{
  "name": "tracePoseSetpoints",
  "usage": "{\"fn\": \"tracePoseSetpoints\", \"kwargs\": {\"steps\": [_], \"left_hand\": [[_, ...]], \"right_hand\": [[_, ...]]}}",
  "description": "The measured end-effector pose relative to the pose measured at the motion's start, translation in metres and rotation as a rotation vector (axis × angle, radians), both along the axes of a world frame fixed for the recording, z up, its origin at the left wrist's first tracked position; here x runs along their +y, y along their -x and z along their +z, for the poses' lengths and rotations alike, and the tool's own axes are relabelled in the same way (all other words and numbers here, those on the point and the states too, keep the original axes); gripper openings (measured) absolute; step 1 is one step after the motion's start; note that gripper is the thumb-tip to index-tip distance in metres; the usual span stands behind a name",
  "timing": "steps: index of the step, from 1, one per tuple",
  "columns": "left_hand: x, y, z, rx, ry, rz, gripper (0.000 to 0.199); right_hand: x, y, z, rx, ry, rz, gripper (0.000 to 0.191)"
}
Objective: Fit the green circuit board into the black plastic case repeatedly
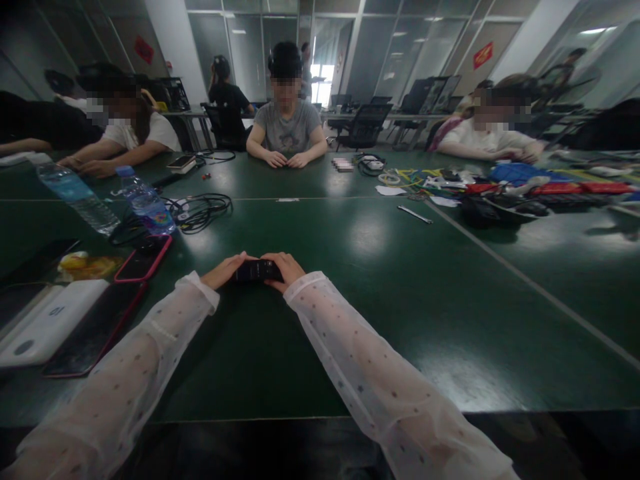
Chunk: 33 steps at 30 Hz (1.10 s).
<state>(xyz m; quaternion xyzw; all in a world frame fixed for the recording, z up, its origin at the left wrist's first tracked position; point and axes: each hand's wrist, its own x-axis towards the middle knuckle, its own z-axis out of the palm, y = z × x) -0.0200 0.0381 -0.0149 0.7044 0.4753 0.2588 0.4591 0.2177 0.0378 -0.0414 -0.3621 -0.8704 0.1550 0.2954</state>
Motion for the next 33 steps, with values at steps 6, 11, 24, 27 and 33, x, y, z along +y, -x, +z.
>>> {"fn": "tracePoseSetpoints", "kwargs": {"steps": [6, 11, 24, 27, 33], "left_hand": [[-0.005, -0.005, 0.007, 0.014, -0.082, 0.014, 0.067], [0.001, 0.001, -0.001, -0.082, -0.023, -0.002, 0.073], [0.007, 0.005, -0.012, -0.042, -0.115, -0.113, 0.083], [0.008, 0.007, -0.014, -0.058, -0.132, -0.130, 0.080], [0.010, 0.009, -0.018, -0.022, -0.133, -0.112, 0.077]], "right_hand": [[0.004, -0.001, -0.002, 0.001, -0.011, -0.018, 0.059], [0.006, -0.003, -0.002, 0.080, 0.059, -0.028, 0.060], [0.021, -0.023, 0.001, 0.494, 0.156, -0.285, 0.060], [0.033, -0.038, -0.004, 0.292, -0.029, -0.413, 0.060], [0.047, -0.048, -0.016, -0.039, -0.063, -0.461, 0.055]]}}
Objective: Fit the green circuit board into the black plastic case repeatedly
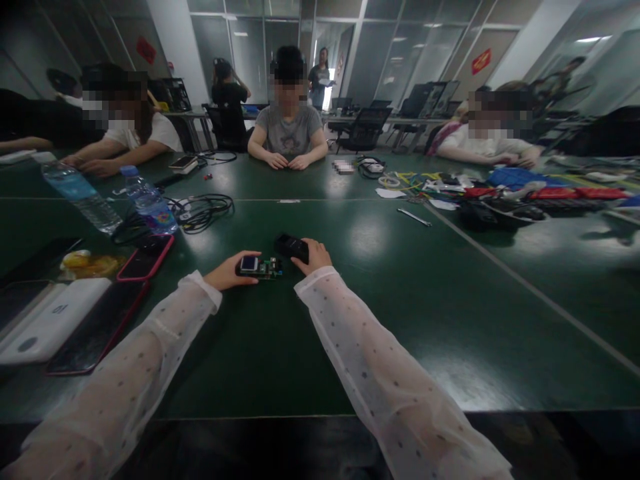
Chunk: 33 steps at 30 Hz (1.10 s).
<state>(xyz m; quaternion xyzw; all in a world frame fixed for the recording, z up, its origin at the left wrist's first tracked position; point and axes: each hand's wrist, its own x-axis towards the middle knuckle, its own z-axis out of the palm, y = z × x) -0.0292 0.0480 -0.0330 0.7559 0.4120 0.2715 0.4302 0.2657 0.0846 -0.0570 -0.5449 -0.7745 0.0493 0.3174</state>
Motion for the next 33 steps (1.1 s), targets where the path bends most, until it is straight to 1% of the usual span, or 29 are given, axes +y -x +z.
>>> {"fn": "tracePoseSetpoints", "kwargs": {"steps": [8, 12, 19, 28, 33], "left_hand": [[0.0015, 0.0008, -0.0014, 0.035, -0.026, -0.010, 0.077], [0.0015, 0.0009, -0.0018, 0.054, -0.029, 0.006, 0.077], [0.0000, -0.0016, -0.0017, 0.063, -0.045, 0.015, 0.078], [0.0019, -0.0006, -0.0028, 0.070, -0.081, 0.002, 0.077], [0.0002, -0.0015, 0.0008, 0.080, -0.054, 0.010, 0.077]], "right_hand": [[-0.0015, 0.0010, -0.0029, -0.048, -0.006, -0.007, 0.058], [-0.0016, 0.0007, -0.0030, -0.057, -0.006, -0.010, 0.058], [-0.0033, 0.0018, -0.0005, -0.069, 0.027, -0.027, 0.060], [-0.0072, 0.0045, 0.0023, -0.114, 0.029, -0.029, 0.063], [-0.0079, 0.0049, 0.0008, -0.111, -0.027, -0.030, 0.065]]}}
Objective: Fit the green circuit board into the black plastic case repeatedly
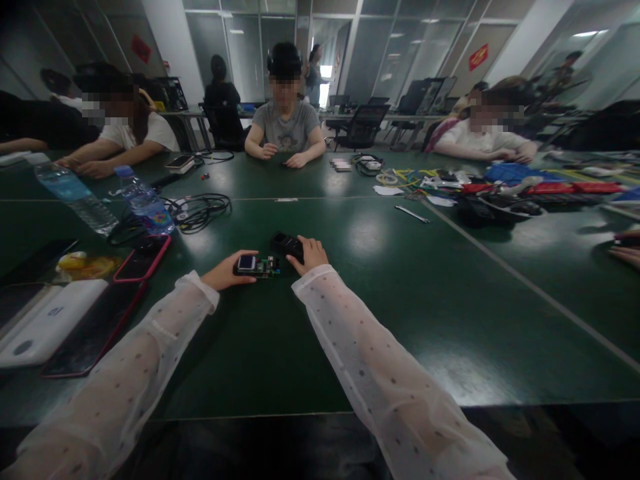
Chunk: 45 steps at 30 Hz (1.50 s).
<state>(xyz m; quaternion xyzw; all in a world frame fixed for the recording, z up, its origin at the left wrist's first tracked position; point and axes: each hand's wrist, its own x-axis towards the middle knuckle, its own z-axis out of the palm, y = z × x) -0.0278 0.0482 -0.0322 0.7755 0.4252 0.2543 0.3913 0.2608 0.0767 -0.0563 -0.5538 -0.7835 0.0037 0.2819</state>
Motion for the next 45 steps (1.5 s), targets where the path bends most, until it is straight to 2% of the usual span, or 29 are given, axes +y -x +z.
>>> {"fn": "tracePoseSetpoints", "kwargs": {"steps": [4, 10, 16, 19, 23, 29, 34, 39, 42, 45], "left_hand": [[-0.001, -0.001, 0.002, -0.012, 0.015, -0.001, 0.076], [0.000, 0.001, -0.001, -0.010, 0.006, -0.009, 0.079], [0.003, -0.001, -0.005, -0.034, -0.007, 0.004, 0.080], [0.003, -0.003, -0.007, -0.073, -0.011, 0.013, 0.077], [0.004, -0.004, -0.010, -0.149, -0.004, -0.003, 0.076], [0.004, -0.004, -0.011, -0.221, 0.020, -0.027, 0.086], [0.003, -0.004, -0.009, -0.192, 0.006, -0.004, 0.084], [0.007, -0.003, -0.016, -0.178, 0.008, -0.012, 0.080], [0.007, -0.002, -0.020, -0.204, 0.010, -0.011, 0.093], [0.004, -0.001, -0.016, -0.208, 0.011, -0.021, 0.115]], "right_hand": [[0.002, 0.001, -0.002, 0.056, -0.028, 0.011, 0.058], [0.000, 0.006, 0.001, 0.276, -0.039, 0.030, 0.049], [-0.016, 0.021, 0.016, 0.478, -0.067, 0.174, 0.053], [-0.029, 0.032, 0.024, 0.435, -0.122, 0.242, 0.051], [-0.041, 0.043, 0.030, 0.388, -0.101, 0.343, 0.050], [-0.044, 0.044, 0.027, 0.414, -0.053, 0.321, 0.049], [-0.046, 0.045, 0.031, 0.456, -0.072, 0.309, 0.047], [-0.048, 0.047, 0.034, 0.478, -0.073, 0.315, 0.047], [-0.048, 0.047, 0.032, 0.442, -0.067, 0.364, 0.047], [-0.046, 0.045, 0.028, 0.392, -0.011, 0.359, 0.047]]}}
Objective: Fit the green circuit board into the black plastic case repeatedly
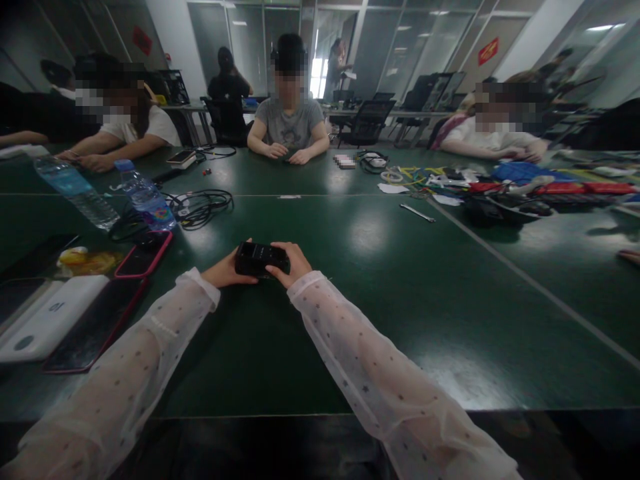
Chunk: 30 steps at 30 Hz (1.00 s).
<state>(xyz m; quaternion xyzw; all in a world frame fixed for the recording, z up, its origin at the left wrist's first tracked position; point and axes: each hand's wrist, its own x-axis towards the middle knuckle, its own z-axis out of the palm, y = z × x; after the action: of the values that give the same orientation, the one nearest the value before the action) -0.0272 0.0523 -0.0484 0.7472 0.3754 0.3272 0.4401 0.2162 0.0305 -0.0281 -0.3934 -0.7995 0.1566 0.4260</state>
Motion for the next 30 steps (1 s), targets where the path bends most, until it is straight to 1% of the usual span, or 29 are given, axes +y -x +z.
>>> {"fn": "tracePoseSetpoints", "kwargs": {"steps": [2, 4, 6, 8, 10, 14, 16, 18, 20, 23, 26, 28, 30], "left_hand": [[-0.001, 0.001, 0.006, -0.029, 0.032, -0.013, 0.123], [0.001, 0.003, 0.010, -0.069, 0.085, -0.033, 0.127], [0.004, 0.006, 0.013, -0.074, 0.107, -0.026, 0.116], [0.006, 0.008, 0.015, -0.055, 0.114, -0.013, 0.098], [0.006, 0.008, 0.016, -0.026, 0.119, -0.011, 0.087], [-0.002, 0.003, 0.024, 0.092, 0.122, 0.002, 0.081], [-0.006, 0.000, 0.027, 0.150, 0.071, 0.014, 0.078], [-0.007, -0.002, 0.028, 0.177, 0.012, 0.017, 0.078], [-0.007, -0.003, 0.026, 0.179, -0.010, 0.005, 0.078], [-0.006, -0.001, 0.023, 0.187, 0.000, 0.001, 0.079], [-0.005, 0.002, 0.022, 0.227, 0.025, 0.017, 0.084], [-0.004, 0.004, 0.023, 0.247, 0.053, 0.003, 0.087], [-0.004, 0.004, 0.023, 0.266, 0.062, -0.012, 0.083]], "right_hand": [[0.003, -0.003, -0.003, -0.072, 0.029, 0.011, 0.049], [0.006, -0.006, -0.007, -0.160, 0.034, 0.052, 0.050], [0.009, -0.008, -0.010, -0.214, 0.041, 0.091, 0.052], [0.011, -0.009, -0.014, -0.224, 0.065, 0.091, 0.056], [0.013, -0.009, -0.017, -0.238, 0.088, 0.088, 0.060], [0.016, -0.009, -0.018, -0.259, 0.106, 0.120, 0.065], [0.016, -0.009, -0.017, -0.246, 0.107, 0.135, 0.064], [0.015, -0.009, -0.016, -0.235, 0.103, 0.148, 0.063], [0.015, -0.009, -0.016, -0.229, 0.092, 0.157, 0.062], [0.014, -0.008, -0.018, -0.204, 0.074, 0.163, 0.063], [0.014, -0.007, -0.019, -0.177, 0.072, 0.175, 0.063], [0.013, -0.007, -0.019, -0.171, 0.071, 0.179, 0.062], [0.012, -0.007, -0.018, -0.172, 0.070, 0.175, 0.061]]}}
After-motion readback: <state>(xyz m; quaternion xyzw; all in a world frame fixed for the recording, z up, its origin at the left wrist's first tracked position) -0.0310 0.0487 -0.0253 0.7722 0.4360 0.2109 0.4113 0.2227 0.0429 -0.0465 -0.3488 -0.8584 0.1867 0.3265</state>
